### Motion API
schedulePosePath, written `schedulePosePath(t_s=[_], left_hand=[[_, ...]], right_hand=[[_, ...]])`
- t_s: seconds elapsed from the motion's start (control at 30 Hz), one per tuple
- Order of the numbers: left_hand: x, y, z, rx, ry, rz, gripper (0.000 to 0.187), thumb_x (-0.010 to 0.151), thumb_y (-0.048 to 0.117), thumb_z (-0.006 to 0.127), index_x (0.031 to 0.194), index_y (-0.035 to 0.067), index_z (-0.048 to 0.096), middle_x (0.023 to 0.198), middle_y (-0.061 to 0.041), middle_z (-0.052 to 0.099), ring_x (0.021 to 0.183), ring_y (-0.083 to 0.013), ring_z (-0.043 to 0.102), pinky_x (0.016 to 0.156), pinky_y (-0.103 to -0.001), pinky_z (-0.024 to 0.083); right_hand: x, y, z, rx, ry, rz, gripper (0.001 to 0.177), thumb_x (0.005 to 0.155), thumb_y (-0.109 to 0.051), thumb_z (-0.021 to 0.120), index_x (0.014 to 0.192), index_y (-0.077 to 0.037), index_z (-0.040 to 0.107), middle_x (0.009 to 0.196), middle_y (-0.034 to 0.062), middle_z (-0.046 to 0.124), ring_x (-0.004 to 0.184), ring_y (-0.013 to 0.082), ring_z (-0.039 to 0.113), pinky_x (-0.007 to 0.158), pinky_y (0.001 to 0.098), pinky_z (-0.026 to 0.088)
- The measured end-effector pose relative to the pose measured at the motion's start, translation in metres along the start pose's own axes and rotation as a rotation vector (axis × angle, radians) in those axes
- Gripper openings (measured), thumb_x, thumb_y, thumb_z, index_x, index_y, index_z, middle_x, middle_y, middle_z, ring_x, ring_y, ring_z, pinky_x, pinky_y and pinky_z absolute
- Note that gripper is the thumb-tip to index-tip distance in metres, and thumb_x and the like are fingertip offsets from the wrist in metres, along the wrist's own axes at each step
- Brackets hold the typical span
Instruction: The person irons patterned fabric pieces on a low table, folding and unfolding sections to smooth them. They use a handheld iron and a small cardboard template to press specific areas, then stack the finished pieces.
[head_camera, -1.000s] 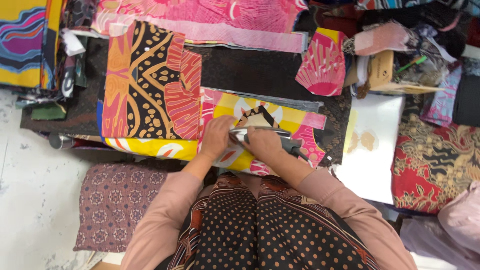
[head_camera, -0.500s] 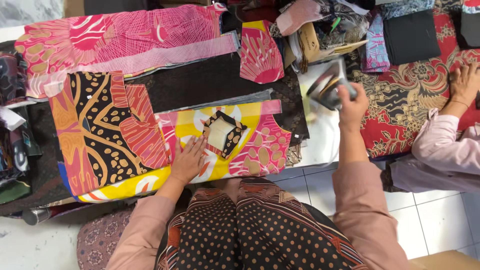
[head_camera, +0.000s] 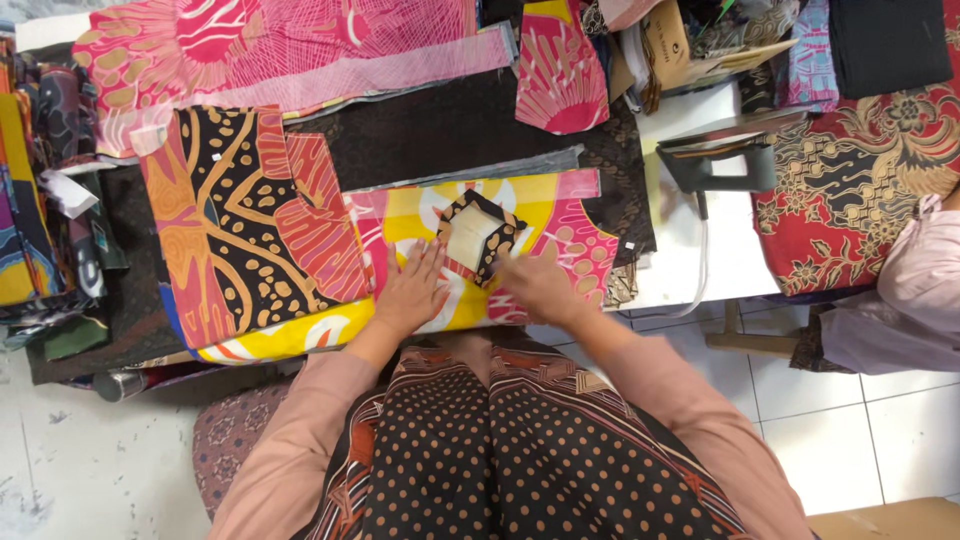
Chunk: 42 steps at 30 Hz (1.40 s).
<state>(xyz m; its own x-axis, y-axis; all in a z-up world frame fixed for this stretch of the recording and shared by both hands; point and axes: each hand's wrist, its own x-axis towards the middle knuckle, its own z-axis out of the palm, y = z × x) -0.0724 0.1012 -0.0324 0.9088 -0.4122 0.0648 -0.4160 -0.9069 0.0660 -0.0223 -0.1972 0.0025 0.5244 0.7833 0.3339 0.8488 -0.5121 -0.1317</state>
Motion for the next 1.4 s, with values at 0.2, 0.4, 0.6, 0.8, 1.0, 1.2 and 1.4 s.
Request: schedulePosePath(t_s=[0.2,0.4,0.6,0.8,1.0,1.2,1.4], left_hand=[[0.003,0.026,-0.011,-0.019,0.014,-0.09,0.072,0.096,0.042,0.051,0.151,-0.004,0.043,0.16,-0.017,0.04,0.149,-0.0336,0.034,0.117,-0.07,0.011],[0.015,0.055,-0.02,-0.039,0.061,-0.117,0.063,0.093,0.041,0.06,0.138,-0.003,0.055,0.141,-0.017,0.056,0.138,-0.032,0.045,0.119,-0.064,0.018],[0.056,0.017,-0.007,-0.416,-0.041,-0.139,0.02,0.1,0.025,0.068,0.111,0.009,0.062,0.117,-0.011,0.061,0.118,-0.031,0.059,0.102,-0.044,0.048],[0.076,-0.005,-0.011,-0.361,0.151,0.144,0.046,0.09,0.005,0.058,0.133,0.021,0.061,0.142,-0.011,0.056,0.128,-0.0325,0.056,0.106,-0.045,0.046],[0.098,0.0,-0.024,-0.117,-0.159,0.44,0.074,0.092,0.004,0.051,0.154,0.043,0.042,0.163,-0.006,0.036,0.133,-0.0282,0.048,0.112,-0.049,0.036],[0.098,-0.001,-0.022,-0.154,-0.153,0.41,0.069,0.094,0.006,0.049,0.153,0.041,0.041,0.165,-0.003,0.033,0.139,-0.0277,0.044,0.117,-0.048,0.03],[0.097,-0.001,-0.017,-0.106,-0.176,0.411,0.078,0.088,0.002,0.05,0.154,0.042,0.039,0.166,-0.004,0.031,0.14,-0.0274,0.044,0.117,-0.049,0.028]], right_hand=[[0.034,-0.006,0.012,0.093,-0.262,-0.037,0.045,0.085,-0.014,0.066,0.128,-0.003,0.06,0.124,0.0113,0.061,0.102,0.0286,0.065,0.079,0.0406,0.056],[0.025,0.02,0.004,0.102,-0.064,0.071,0.028,0.082,-0.01,0.067,0.11,-0.007,0.067,0.124,0.0086,0.066,0.104,0.0282,0.066,0.082,0.0393,0.056],[0.033,0.025,0.019,0.418,-0.082,0.641,0.01,0.084,-0.016,0.074,0.091,-0.009,0.073,0.099,0.0123,0.065,0.09,0.0338,0.067,0.078,0.0434,0.053],[0.046,0.047,0.04,0.371,-0.304,0.785,0.015,0.079,-0.018,0.077,0.089,-0.008,0.071,0.093,0.0128,0.065,0.09,0.0356,0.066,0.079,0.0477,0.053],[0.008,0.063,0.056,0.646,0.244,1.008,0.012,0.088,-0.014,0.074,0.099,-0.009,0.07,0.098,0.0078,0.065,0.091,0.0263,0.066,0.08,0.0399,0.055],[-0.116,0.177,-0.01,0.253,1.226,1.203,0.079,0.09,0.002,0.085,0.146,-0.002,0.029,0.135,0.0136,0.045,0.12,0.0219,0.048,0.104,0.0365,0.044],[-0.121,0.235,-0.074,0.447,0.871,0.908,0.034,0.11,-0.015,0.08,0.126,-0.001,0.054,0.112,0.0123,0.064,0.099,0.0221,0.061,0.096,0.0321,0.053]])
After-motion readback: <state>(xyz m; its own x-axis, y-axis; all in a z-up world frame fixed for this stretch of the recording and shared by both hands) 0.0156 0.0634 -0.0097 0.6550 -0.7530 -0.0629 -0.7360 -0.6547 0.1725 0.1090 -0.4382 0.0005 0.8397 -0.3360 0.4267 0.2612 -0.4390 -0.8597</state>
